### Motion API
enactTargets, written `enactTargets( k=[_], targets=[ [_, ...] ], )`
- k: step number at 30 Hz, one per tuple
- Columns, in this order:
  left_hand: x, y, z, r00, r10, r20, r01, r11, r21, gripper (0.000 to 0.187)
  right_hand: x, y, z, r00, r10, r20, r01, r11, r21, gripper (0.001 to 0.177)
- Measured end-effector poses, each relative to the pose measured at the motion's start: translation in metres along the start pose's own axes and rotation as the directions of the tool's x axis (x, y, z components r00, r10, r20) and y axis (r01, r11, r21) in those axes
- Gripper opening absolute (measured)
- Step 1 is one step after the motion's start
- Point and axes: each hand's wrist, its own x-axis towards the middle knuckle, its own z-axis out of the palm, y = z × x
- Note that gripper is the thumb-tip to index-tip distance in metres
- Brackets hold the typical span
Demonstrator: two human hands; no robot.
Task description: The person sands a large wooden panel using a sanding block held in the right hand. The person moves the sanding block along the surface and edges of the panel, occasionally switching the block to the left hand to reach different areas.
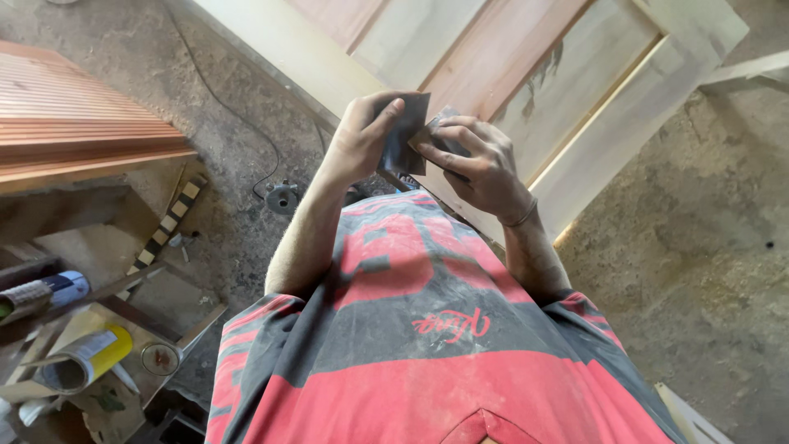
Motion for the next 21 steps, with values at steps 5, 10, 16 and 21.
enactTargets(
  k=[5,10,16,21],
  targets=[
    [0.01,-0.01,0.001,0.999,-0.003,-0.037,0.008,0.992,0.123,0.041,-0.009,0.0,0.004,0.999,0.047,-0.016,-0.044,0.993,0.112,0.047],
    [0.018,-0.025,0.0,0.998,-0.024,-0.063,0.035,0.983,0.182,0.04,-0.021,0.0,0.007,0.996,0.088,-0.033,-0.082,0.984,0.161,0.046],
    [0.028,-0.02,0.005,0.971,0.006,-0.238,-0.06,0.974,-0.219,0.043,-0.034,0.002,0.037,0.996,0.071,0.059,-0.084,0.96,0.267,0.033],
    [0.014,-0.011,-0.005,0.947,0.013,-0.319,-0.156,0.891,-0.426,0.04,-0.042,0.016,0.069,0.9,0.434,-0.047,-0.232,0.565,0.792,0.021]
  ],
)
